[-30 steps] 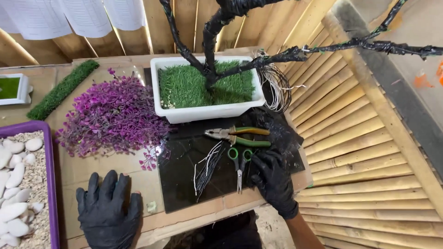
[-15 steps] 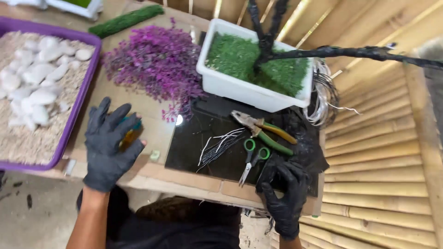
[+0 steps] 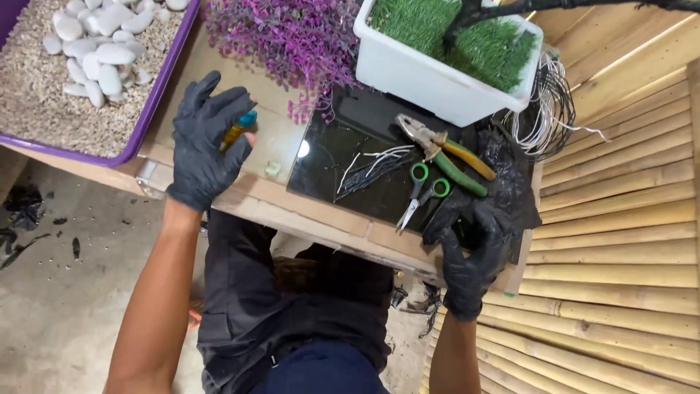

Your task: Assembling an artificial tree by placing white stones into a pot to secure the base and arranging decorative purple flowers.

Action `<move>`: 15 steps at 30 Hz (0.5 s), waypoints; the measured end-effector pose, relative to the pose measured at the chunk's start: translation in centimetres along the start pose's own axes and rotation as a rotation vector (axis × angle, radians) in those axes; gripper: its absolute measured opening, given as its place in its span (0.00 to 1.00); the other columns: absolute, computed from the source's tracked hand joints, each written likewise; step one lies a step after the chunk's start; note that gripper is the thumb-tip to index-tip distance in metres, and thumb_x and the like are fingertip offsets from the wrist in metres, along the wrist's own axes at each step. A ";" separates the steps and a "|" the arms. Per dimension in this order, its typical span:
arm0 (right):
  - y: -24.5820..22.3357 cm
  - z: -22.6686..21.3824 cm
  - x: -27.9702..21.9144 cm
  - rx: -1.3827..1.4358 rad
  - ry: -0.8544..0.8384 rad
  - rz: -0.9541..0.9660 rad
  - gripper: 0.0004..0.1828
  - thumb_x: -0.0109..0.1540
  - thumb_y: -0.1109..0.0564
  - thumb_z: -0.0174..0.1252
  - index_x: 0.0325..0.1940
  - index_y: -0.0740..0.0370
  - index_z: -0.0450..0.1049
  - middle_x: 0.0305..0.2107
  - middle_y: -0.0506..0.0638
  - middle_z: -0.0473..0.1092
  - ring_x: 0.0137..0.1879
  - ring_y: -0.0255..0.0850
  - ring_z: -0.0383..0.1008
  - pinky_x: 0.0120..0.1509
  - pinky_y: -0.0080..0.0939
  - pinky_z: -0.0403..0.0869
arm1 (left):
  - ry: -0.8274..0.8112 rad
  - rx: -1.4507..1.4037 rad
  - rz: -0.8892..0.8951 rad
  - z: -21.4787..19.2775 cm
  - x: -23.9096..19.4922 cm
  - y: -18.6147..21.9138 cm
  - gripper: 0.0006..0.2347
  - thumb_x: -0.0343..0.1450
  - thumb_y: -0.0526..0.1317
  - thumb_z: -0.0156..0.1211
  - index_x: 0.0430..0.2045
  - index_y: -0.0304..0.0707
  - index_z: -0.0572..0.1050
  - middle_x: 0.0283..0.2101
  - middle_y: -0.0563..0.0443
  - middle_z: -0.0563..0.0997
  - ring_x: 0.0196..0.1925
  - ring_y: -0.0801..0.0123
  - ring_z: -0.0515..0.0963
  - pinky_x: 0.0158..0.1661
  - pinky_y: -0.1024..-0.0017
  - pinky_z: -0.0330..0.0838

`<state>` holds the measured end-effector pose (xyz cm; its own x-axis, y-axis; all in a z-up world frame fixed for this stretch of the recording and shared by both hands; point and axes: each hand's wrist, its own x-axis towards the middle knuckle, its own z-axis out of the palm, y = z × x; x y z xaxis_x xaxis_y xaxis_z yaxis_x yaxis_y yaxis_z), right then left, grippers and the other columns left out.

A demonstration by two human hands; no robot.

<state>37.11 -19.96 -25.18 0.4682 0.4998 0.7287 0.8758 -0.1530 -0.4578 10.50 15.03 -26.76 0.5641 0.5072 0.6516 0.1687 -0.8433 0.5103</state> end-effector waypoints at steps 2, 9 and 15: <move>-0.4 -0.1 -0.1 -0.028 0.013 -0.058 0.23 0.67 0.48 0.61 0.58 0.68 0.71 0.51 0.64 0.70 0.59 0.59 0.71 0.67 0.57 0.71 | 0.004 -0.011 0.038 0.0 0.0 0.5 0.19 0.79 0.50 0.55 0.56 0.35 0.77 0.60 0.36 0.78 0.72 0.28 0.65 0.68 0.26 0.53; -0.7 -0.4 0.1 -0.036 0.035 -0.087 0.22 0.70 0.47 0.57 0.58 0.70 0.71 0.51 0.65 0.70 0.59 0.60 0.71 0.66 0.58 0.70 | 0.025 -0.026 0.055 0.1 0.1 0.7 0.19 0.79 0.50 0.55 0.54 0.34 0.79 0.58 0.33 0.80 0.70 0.33 0.67 0.66 0.31 0.58; -0.2 -0.7 -0.9 0.127 0.112 -0.037 0.26 0.74 0.41 0.46 0.57 0.68 0.69 0.50 0.62 0.68 0.57 0.54 0.69 0.63 0.51 0.70 | -0.038 0.040 0.111 0.5 -0.2 0.8 0.18 0.79 0.47 0.58 0.53 0.29 0.81 0.59 0.29 0.80 0.70 0.33 0.68 0.69 0.36 0.52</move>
<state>36.57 -20.93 -25.39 0.4520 0.4039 0.7953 0.8742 -0.0232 -0.4850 10.95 14.22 -26.77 0.6111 0.4042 0.6806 0.1355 -0.9005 0.4132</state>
